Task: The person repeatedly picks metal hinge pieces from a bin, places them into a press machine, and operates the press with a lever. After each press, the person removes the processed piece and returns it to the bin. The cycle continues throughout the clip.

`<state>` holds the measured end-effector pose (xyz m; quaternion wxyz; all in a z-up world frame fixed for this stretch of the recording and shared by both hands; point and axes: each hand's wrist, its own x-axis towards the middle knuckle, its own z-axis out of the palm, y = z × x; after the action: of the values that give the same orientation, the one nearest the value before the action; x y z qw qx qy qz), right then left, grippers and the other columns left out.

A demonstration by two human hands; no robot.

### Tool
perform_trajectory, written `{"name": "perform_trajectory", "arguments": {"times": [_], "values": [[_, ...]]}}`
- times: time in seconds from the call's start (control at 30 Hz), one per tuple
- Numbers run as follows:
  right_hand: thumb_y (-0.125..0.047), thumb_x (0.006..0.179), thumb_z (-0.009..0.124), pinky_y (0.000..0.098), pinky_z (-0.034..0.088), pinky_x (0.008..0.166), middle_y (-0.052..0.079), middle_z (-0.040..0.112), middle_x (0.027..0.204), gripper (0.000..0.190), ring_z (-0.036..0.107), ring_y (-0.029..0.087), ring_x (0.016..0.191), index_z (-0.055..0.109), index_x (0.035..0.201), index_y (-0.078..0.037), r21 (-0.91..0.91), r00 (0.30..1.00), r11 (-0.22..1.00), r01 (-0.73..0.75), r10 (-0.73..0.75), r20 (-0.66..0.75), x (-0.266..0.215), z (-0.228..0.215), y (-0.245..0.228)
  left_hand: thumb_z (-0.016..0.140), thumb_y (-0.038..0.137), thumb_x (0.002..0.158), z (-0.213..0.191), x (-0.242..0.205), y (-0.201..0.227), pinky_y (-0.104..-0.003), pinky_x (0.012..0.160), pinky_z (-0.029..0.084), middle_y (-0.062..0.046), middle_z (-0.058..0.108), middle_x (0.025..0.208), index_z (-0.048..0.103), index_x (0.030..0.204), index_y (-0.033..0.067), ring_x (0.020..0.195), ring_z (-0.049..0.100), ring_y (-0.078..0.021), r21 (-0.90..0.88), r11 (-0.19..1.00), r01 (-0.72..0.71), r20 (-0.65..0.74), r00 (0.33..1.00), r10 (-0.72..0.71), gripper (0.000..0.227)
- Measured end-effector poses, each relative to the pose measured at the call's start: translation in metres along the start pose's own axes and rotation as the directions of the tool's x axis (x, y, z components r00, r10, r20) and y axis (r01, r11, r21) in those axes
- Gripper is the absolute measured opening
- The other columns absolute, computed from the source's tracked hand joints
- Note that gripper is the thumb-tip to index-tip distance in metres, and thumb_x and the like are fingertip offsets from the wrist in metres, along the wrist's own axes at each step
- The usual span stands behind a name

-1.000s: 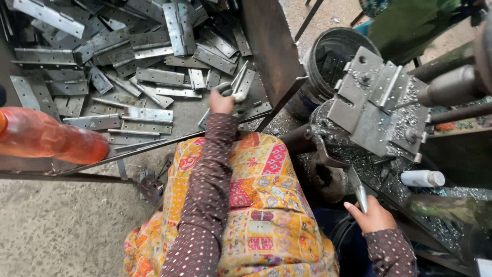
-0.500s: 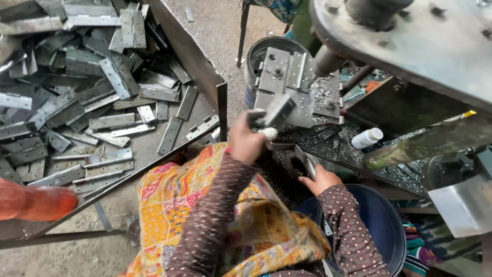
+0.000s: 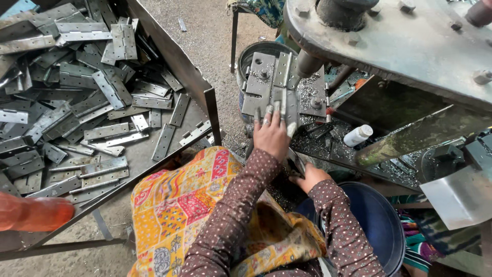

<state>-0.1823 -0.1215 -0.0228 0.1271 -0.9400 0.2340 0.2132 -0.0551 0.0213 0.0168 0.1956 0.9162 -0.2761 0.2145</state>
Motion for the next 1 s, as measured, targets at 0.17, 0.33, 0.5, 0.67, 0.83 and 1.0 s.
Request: {"name": "perform_trajectory", "arguments": {"times": [0.17, 0.33, 0.5, 0.67, 0.83, 1.0], "values": [[-0.054, 0.081, 0.077, 0.0482, 0.057, 0.088, 0.025, 0.073, 0.101, 0.065, 0.071, 0.042, 0.098, 0.061, 0.114, 0.0, 0.004, 0.999, 0.999, 0.032, -0.032, -0.044, -0.001, -0.003, 0.0, 0.056, 0.02, 0.091, 0.017, 0.014, -0.008, -0.059, 0.112, 0.039, -0.014, 0.056, 0.144, 0.071, 0.106, 0.0073, 0.132, 0.054, -0.0303, 0.001, 0.999, 0.044, 0.191, 0.981, -0.043, 0.025], [-0.056, 0.078, 0.079, 0.0463, 0.057, 0.088, 0.025, 0.072, 0.102, 0.07, 0.071, 0.04, 0.098, 0.06, 0.115, 0.0, -0.024, 1.0, 1.0, 0.018, -0.018, 0.005, 0.004, -0.007, -0.004, 0.053, 0.019, 0.093, 0.028, 0.026, -0.013, -0.058, 0.107, 0.041, -0.013, 0.055, 0.144, 0.069, 0.113, 0.0052, 0.131, 0.054, -0.0297, -0.046, 0.998, 0.052, 0.169, 0.985, -0.044, 0.029], [-0.057, 0.081, 0.076, 0.0457, 0.058, 0.087, 0.024, 0.073, 0.101, 0.069, 0.073, 0.039, 0.096, 0.059, 0.117, -0.001, -0.058, 1.0, 0.998, 0.001, -0.001, 0.008, 0.013, 0.0, 0.005, 0.051, 0.019, 0.094, 0.03, 0.032, -0.014, -0.057, 0.109, 0.04, -0.012, 0.054, 0.145, 0.067, 0.115, 0.005, 0.132, 0.053, -0.0292, -0.056, 0.997, 0.061, 0.196, 0.979, -0.049, 0.03], [-0.047, 0.082, 0.075, 0.0485, 0.059, 0.081, 0.026, 0.071, 0.099, 0.065, 0.072, 0.042, 0.091, 0.054, 0.126, -0.005, 0.14, 0.994, 0.99, -0.001, 0.016, -0.106, 0.012, 0.066, 0.017, 0.05, 0.017, 0.095, 0.028, 0.032, -0.015, -0.057, 0.109, 0.041, -0.014, 0.055, 0.144, 0.067, 0.115, 0.0049, 0.132, 0.054, -0.03, -0.039, 0.997, 0.063, 0.184, 0.981, -0.055, 0.029], [-0.05, 0.086, 0.071, 0.0502, 0.057, 0.081, 0.025, 0.073, 0.094, 0.059, 0.072, 0.043, 0.091, 0.055, 0.119, -0.004, 0.122, 0.995, 0.993, 0.003, 0.01, -0.099, 0.008, 0.101, 0.025, 0.052, 0.018, 0.091, 0.023, 0.018, -0.015, -0.057, 0.104, 0.043, -0.015, 0.058, 0.138, 0.068, 0.115, 0.0029, 0.127, 0.057, -0.0303, -0.046, 0.998, 0.037, 0.129, 0.991, -0.031, 0.033], [-0.056, 0.078, 0.077, 0.0489, 0.057, 0.083, 0.025, 0.072, 0.096, 0.069, 0.071, 0.042, 0.091, 0.057, 0.116, -0.003, 0.018, 0.993, 0.999, 0.044, -0.041, -0.111, 0.026, 0.037, 0.024, 0.049, 0.016, 0.093, 0.025, 0.023, -0.017, -0.057, 0.105, 0.04, -0.014, 0.057, 0.141, 0.07, 0.111, 0.0042, 0.127, 0.056, -0.0288, -0.023, 1.0, 0.016, 0.131, 0.991, -0.013, 0.03]]}}
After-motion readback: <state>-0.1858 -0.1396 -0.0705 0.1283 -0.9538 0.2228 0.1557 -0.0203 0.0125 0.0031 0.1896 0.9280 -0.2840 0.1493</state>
